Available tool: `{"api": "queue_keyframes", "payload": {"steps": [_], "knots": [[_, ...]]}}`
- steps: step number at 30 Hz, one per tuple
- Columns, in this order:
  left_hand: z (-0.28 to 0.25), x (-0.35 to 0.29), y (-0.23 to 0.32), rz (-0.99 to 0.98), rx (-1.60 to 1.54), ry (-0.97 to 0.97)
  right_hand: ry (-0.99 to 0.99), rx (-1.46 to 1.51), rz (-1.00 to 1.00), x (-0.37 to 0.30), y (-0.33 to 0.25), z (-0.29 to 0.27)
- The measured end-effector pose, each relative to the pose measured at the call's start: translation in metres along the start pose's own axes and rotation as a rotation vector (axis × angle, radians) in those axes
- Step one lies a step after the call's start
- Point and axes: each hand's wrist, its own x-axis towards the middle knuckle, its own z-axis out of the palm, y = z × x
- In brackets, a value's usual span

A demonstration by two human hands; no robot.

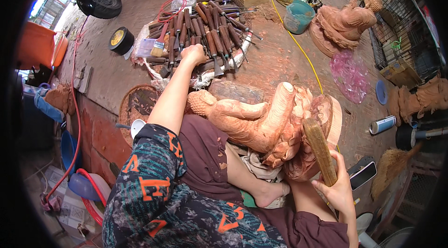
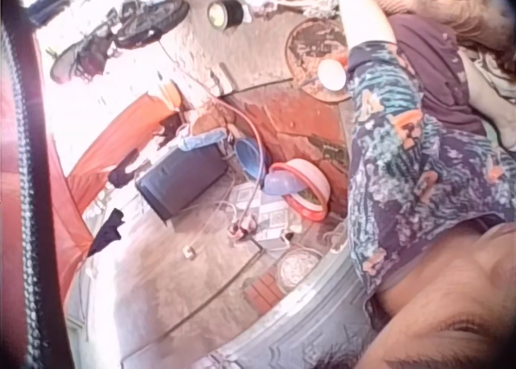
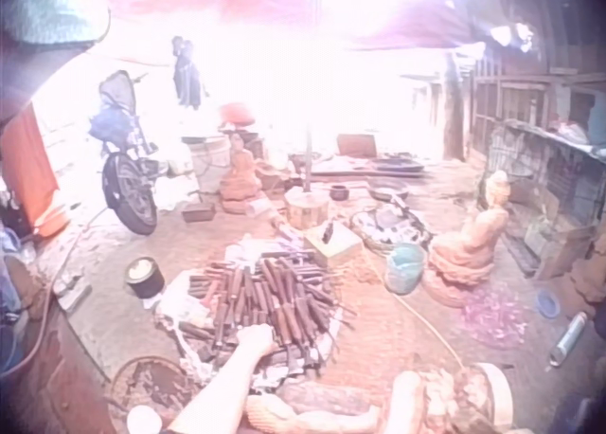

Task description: The person carves a large wooden sculpture of a reclining figure using a chisel and a wooden mallet. They repeatedly strike the chisel to shape the wood, occasionally pausing to select different chisels from a nearby collection.

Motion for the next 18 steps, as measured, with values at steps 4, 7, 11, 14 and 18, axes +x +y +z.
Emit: {"api": "queue_keyframes", "payload": {"steps": [4,7,11,14,18], "knots": [[0.004,0.001,-0.002,0.001,-0.011,0.051,-0.027,-0.021,-0.004,0.001,0.004,-0.003],[0.004,0.001,0.003,-0.007,-0.195,0.131,-0.024,-0.021,0.040,0.000,0.000,-0.003],[0.014,0.004,0.008,0.043,-0.370,0.247,-0.016,-0.006,0.018,0.000,0.002,-0.002],[0.014,0.002,0.015,0.077,-0.361,0.257,-0.021,-0.001,0.032,0.000,0.004,-0.004],[0.014,0.000,0.017,0.053,-0.348,0.248,-0.049,0.029,0.065,0.000,0.002,-0.004]]}}
